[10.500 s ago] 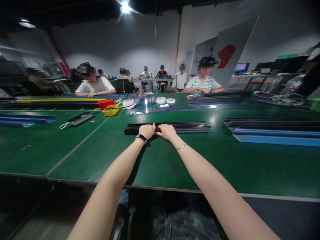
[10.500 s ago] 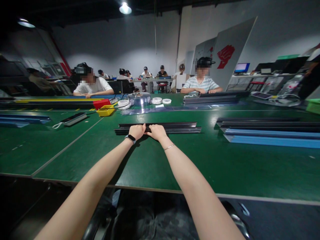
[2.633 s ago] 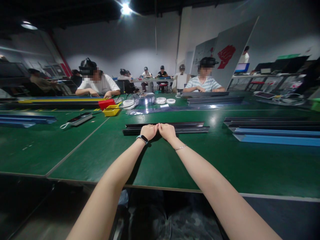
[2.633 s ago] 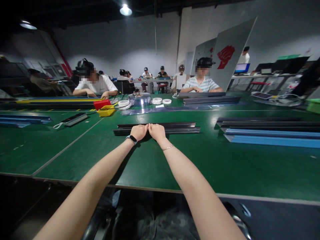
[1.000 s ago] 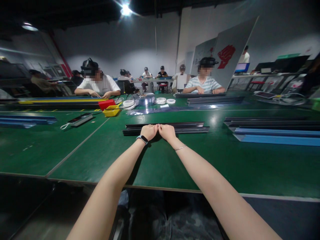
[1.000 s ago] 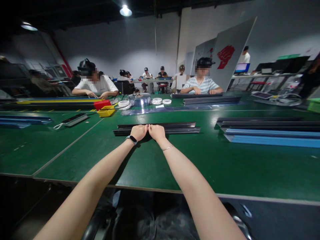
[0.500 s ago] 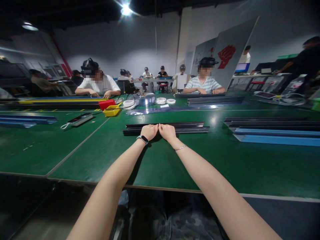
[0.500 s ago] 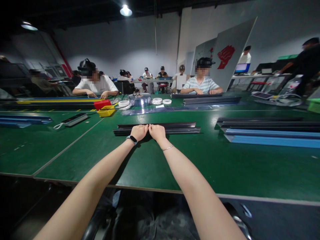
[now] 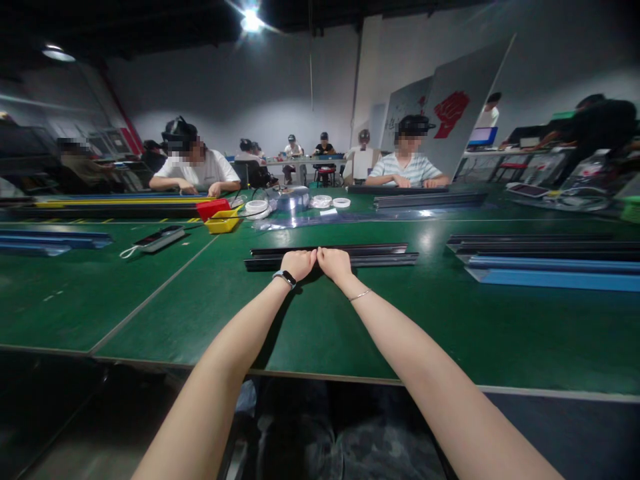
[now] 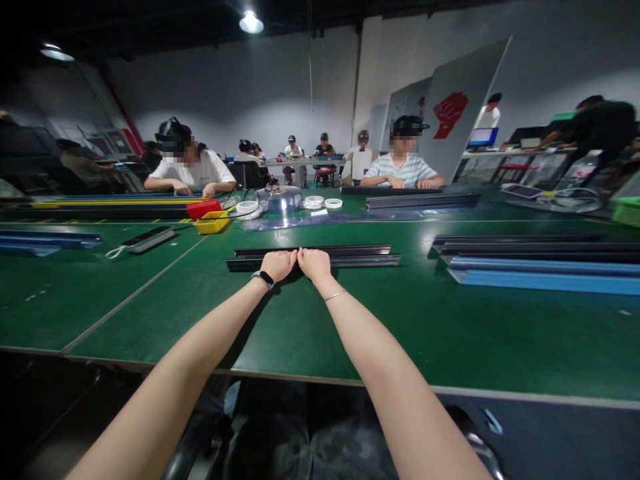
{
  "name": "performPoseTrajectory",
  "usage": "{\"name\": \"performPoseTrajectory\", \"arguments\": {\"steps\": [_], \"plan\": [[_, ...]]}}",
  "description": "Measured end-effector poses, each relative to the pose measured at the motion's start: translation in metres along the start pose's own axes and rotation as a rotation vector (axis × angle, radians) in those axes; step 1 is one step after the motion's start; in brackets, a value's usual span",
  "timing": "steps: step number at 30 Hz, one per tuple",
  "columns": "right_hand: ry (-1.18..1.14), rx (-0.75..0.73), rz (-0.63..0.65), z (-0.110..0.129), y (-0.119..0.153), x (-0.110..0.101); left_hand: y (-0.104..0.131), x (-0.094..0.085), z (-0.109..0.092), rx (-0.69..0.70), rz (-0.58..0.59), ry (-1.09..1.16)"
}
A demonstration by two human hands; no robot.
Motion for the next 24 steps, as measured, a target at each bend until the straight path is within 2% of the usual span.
{"name": "performPoseTrajectory", "arguments": {"steps": [8, 14, 24], "plan": [[0.101, -0.052, 0.097, 0.002, -0.0039, 0.0049, -0.0002, 0.0015, 0.0014, -0.021, 0.004, -0.002], [0.086, -0.085, 0.033, 0.0046, -0.0058, 0.0031, 0.0, 0.0019, 0.0034, -0.032, -0.004, -0.002], [0.034, -0.051, -0.035, 0.0024, 0.0007, -0.0034, -0.0012, 0.0058, 0.0048, -0.058, 0.025, -0.012]]}}
Point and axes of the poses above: each hand's wrist, its own y-axis away from the middle knuckle, its own x-axis out of the palm, z = x × y, the point moved 8 cm from there along -y, towards the middle knuckle, and after that the axes turned 4 degrees about -y, right-handed, at the moved point
